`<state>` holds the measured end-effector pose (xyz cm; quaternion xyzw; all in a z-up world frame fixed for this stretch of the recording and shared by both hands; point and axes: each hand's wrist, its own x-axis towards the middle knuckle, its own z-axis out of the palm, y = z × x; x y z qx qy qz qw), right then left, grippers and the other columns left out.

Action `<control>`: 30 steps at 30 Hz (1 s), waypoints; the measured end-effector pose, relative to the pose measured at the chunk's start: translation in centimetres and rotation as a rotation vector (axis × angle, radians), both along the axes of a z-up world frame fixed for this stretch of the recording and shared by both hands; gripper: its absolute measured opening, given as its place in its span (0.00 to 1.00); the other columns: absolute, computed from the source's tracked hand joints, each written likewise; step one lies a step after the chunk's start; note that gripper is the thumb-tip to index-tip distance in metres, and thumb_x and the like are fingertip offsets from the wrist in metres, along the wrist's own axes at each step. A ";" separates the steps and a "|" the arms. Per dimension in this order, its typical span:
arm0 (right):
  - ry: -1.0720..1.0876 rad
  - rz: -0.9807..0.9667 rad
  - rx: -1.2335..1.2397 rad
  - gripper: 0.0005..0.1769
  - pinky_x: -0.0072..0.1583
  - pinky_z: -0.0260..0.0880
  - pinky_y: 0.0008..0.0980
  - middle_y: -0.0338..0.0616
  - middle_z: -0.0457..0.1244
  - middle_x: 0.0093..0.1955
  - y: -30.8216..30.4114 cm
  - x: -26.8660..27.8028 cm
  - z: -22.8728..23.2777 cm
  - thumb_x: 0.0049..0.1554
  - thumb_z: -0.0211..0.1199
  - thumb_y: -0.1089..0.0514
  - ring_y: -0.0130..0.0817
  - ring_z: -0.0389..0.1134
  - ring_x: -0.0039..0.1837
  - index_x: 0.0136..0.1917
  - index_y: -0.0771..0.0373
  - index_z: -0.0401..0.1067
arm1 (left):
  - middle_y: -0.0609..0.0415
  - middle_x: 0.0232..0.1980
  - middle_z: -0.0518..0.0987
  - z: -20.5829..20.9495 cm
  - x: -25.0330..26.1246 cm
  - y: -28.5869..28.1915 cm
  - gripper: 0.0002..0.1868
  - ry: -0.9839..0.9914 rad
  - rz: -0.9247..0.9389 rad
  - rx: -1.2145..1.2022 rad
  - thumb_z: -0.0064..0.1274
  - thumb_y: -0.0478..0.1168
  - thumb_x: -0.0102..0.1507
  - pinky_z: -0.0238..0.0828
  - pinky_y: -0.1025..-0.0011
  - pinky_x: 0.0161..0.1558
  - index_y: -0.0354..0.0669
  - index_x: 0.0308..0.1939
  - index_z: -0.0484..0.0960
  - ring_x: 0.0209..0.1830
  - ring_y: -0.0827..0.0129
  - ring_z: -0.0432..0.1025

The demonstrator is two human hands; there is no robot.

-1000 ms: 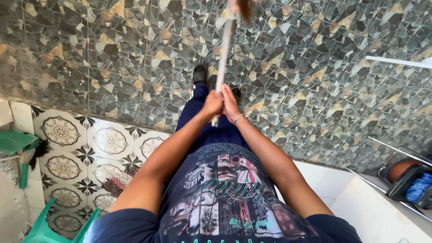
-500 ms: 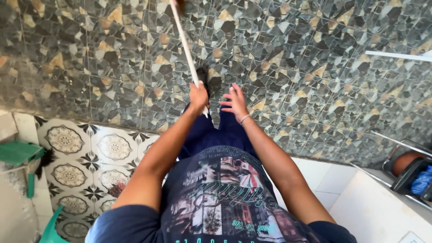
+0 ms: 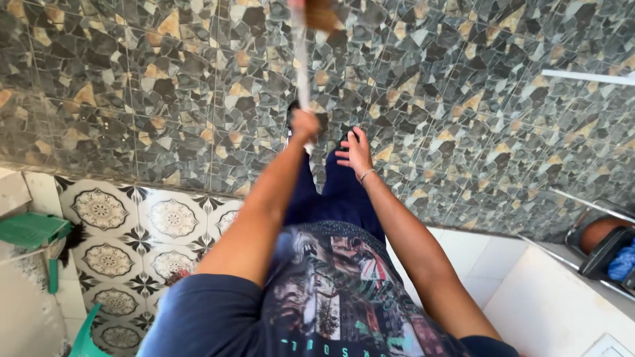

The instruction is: Sweeping a tiled outdoor or semi-outdoor floor using a broom.

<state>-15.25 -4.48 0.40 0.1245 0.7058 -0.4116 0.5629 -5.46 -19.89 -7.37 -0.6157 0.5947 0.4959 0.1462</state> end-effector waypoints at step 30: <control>-0.266 -0.020 -0.211 0.33 0.45 0.80 0.45 0.54 0.65 0.61 -7.9 4.4 4.8 0.64 0.45 0.32 0.43 0.74 0.47 0.79 0.42 0.52 | 0.41 0.33 0.79 8.4 7.1 0.2 0.22 0.158 0.353 0.170 0.40 0.55 0.71 0.69 0.57 0.17 0.40 0.54 0.67 0.19 0.52 0.74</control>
